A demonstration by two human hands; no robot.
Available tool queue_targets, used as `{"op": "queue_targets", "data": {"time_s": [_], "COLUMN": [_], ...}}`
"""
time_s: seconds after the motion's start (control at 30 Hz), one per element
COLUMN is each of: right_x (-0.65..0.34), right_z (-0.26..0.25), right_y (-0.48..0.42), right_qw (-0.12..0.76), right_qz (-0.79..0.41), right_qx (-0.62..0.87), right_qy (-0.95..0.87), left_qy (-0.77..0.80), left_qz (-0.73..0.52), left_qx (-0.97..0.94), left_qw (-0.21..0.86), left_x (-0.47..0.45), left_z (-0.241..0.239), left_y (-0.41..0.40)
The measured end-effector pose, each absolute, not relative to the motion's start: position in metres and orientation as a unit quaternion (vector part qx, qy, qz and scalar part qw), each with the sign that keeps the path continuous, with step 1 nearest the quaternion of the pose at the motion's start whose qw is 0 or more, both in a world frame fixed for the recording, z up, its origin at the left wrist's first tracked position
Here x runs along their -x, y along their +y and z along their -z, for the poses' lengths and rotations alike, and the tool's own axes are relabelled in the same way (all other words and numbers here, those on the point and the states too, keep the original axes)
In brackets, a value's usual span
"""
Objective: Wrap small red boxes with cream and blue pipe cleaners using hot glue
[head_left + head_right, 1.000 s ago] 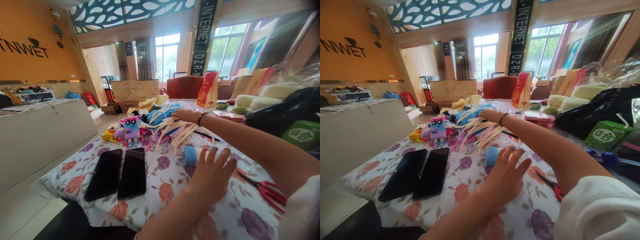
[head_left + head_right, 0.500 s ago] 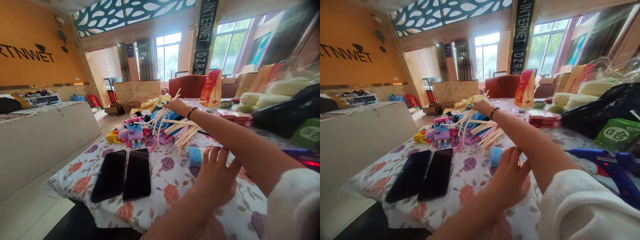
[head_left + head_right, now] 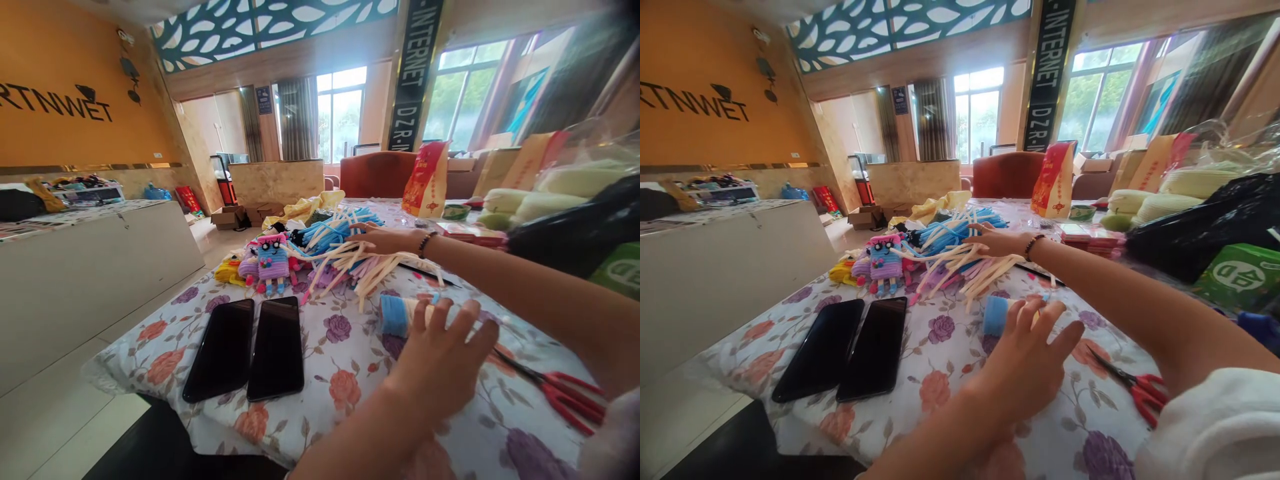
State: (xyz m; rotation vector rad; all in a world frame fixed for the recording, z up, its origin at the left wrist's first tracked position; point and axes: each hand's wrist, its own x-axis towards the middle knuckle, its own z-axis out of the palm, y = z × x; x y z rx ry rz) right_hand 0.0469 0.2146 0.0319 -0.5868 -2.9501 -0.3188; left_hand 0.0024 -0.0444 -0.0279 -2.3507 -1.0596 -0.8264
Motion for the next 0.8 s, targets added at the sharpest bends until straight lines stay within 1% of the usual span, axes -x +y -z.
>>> {"op": "queue_targets", "data": {"time_s": [0.2, 0.37, 0.57, 0.8], "right_x": [-0.066, -0.068, -0.057, -0.051], "right_z": [-0.02, -0.027, -0.028, -0.017], "right_y": [0.198, 0.183, 0.175, 0.173], "right_qw": [0.099, 0.094, 0.037, 0.047], "right_qz": [0.064, 0.066, 0.256, 0.313], "right_qx": [0.198, 0.201, 0.198, 0.226], "right_qy": [-0.973, -0.973, -0.945, -0.921], "left_qy": [-0.376, -0.372, -0.372, -0.375], "left_qz": [0.312, 0.316, 0.307, 0.302], "left_qx": [0.843, 0.843, 0.848, 0.849], "left_qw": [0.224, 0.227, 0.219, 0.219], "left_x": [-0.003, -0.004, -0.006, -0.005], "left_z": [0.032, 0.033, 0.036, 0.034], "left_y": [-0.042, -0.04, -0.038, -0.039]}}
